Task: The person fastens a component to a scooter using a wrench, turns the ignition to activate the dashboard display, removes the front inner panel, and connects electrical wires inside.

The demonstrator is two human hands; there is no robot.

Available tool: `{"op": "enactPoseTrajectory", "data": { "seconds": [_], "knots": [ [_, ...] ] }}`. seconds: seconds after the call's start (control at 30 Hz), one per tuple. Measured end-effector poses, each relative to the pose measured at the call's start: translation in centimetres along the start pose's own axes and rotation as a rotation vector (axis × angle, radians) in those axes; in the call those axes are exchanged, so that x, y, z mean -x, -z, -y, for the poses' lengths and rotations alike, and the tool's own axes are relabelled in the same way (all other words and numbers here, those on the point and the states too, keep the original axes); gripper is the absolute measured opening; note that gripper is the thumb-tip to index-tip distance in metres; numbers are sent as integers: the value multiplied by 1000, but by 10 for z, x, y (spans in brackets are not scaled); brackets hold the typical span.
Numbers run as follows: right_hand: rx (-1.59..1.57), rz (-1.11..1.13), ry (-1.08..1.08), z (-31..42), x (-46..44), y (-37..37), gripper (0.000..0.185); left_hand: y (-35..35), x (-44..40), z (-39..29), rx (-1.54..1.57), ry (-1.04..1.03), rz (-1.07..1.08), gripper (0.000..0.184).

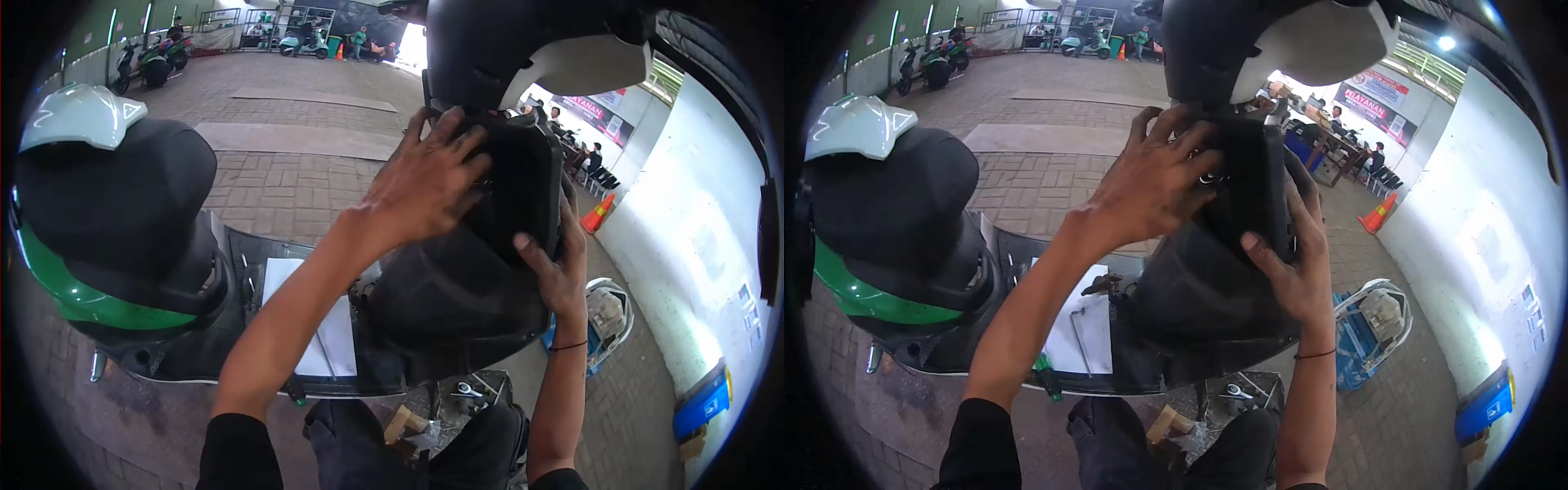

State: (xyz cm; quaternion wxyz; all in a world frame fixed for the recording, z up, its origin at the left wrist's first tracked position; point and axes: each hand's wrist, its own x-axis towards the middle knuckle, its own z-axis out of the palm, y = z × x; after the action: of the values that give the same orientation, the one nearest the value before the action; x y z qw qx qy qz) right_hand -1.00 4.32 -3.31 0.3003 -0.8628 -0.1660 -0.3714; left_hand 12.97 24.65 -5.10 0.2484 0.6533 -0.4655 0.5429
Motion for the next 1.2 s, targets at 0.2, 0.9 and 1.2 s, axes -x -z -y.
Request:
{"op": "enactPoseTrajectory", "data": {
  "seconds": [0.2,0.9,1.2],
  "knots": [
    [17,-1,117,-8,-3,2,80,2,-11,12,6,5,132,34],
    [-70,12,166,-13,-2,4,85,87,9,37,279,865,115,27],
    [-82,-15,91,-7,-2,-5,80,36,262,5,-33,949,921,36]
  ]
}}
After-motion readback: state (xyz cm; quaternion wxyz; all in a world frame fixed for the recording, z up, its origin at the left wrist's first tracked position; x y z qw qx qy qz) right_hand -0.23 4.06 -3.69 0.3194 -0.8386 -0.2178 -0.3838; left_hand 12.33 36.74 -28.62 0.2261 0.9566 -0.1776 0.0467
